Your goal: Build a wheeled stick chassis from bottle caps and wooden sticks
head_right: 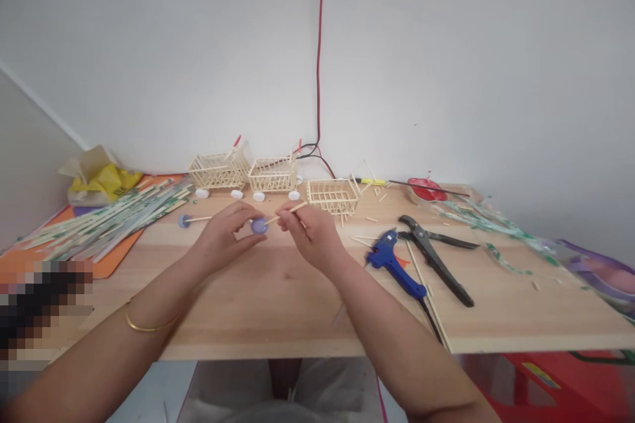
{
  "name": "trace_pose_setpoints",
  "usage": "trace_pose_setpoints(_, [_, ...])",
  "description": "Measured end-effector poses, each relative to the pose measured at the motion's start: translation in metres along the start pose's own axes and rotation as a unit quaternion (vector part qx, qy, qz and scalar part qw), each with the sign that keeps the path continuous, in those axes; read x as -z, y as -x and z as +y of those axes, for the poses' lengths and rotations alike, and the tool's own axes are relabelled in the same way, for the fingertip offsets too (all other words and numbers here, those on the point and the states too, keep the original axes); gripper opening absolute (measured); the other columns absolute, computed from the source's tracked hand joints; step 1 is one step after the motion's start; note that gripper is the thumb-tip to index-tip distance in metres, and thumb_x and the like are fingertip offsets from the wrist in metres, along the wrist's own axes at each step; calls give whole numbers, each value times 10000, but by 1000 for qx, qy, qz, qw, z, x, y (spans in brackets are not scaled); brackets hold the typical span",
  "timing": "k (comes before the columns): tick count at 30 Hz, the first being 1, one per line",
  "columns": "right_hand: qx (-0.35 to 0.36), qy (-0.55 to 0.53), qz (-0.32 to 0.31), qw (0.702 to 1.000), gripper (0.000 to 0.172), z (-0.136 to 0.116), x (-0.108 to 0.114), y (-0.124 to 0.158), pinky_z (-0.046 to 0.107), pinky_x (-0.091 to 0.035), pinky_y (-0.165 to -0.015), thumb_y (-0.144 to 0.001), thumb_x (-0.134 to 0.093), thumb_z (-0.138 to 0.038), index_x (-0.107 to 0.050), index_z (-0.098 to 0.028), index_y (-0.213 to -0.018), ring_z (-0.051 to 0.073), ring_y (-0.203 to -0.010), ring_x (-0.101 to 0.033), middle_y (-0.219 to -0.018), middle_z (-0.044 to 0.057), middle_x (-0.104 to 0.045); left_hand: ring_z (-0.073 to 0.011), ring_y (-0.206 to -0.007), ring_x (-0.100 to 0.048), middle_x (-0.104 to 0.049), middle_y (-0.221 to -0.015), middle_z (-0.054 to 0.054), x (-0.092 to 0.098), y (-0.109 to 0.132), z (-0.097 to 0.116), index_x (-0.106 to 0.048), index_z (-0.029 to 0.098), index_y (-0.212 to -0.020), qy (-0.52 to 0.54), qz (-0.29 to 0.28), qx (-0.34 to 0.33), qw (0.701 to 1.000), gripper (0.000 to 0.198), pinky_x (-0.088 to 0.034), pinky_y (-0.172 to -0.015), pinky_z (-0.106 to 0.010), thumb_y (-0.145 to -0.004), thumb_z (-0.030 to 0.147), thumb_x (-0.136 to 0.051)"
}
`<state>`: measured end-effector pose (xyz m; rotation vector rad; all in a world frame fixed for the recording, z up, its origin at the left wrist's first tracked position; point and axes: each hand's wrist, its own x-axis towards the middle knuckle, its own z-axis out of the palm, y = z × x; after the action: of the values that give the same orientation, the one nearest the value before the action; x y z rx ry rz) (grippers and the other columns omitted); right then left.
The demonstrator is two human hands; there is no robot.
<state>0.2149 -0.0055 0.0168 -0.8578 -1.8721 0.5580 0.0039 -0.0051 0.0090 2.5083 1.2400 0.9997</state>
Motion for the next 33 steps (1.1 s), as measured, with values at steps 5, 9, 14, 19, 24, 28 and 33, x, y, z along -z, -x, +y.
trace_pose_setpoints(5, [59, 59, -64, 995, 265, 1, -2, -1, 237, -447, -665, -945, -414, -293, -601, -184, -791, 127, -724, -615, -800, 38, -673, -156, -837, -548, -613, -934, -40, -6, 0, 4, -622, 190, -991, 11, -37, 19, 999, 232, -430, -698, -262, -779, 276, -653])
trace_pose_setpoints(9, [54, 71, -96, 991, 266, 4, -2, -2, 227, -419, -655, -948, -414, -291, -594, -183, -784, 122, -705, -592, -803, 34, -667, -133, -742, -522, -600, -850, -16, -15, 1, 2, -638, 192, -969, 42, -66, 38, 996, 191, -404, -659, -248, -789, 252, -624])
trace_pose_setpoints(14, [35, 106, -157, 981, 252, 4, -3, -4, 230, -388, -657, -948, -404, -265, -578, -174, -789, 132, -706, -572, -781, 38, -655, -132, -666, -485, -545, -717, 2, -27, 1, -1, -649, 179, -894, 44, -109, 50, 992, 128, -361, -611, -251, -790, 217, -584])
trace_pose_setpoints(19, [-13, 127, -185, 974, 235, 7, -6, -3, 222, -362, -611, -931, -437, -263, -574, -163, -768, 127, -643, -555, -701, 26, -634, -149, -693, -498, -551, -750, -18, -35, 3, 3, -615, 158, -886, 38, -146, 38, 988, 119, -357, -614, -258, -788, 213, -579])
trace_pose_setpoints(24, [-35, 111, -198, 973, 207, 13, -11, 1, 216, -355, -603, -920, -473, -281, -599, -160, -810, 121, -643, -564, -706, 22, -645, -172, -742, -525, -562, -802, -46, -38, 5, 3, -624, 143, -922, 16, -183, 45, 982, 164, -392, -636, -269, -770, 196, -590])
trace_pose_setpoints(28, [-14, 101, -170, 980, 222, 14, -13, 1, 231, -360, -610, -916, -465, -270, -569, -163, -751, 129, -652, -549, -701, 26, -616, -178, -781, -545, -577, -869, -50, -37, 4, -1, -645, 174, -968, 23, -195, 34, 980, 282, -430, -657, -274, -704, 264, -686])
trace_pose_setpoints(33, [-6, 67, -37, 997, 262, 10, -8, -2, 258, -388, -661, -968, -302, -261, -517, -179, -842, 136, -669, -528, -713, 25, -570, -99, -582, -499, -641, -918, -42, 1, -2, -6, -635, 195, -1044, 68, -57, 96, 991, 363, -421, -557, -242, -754, 413, -645])
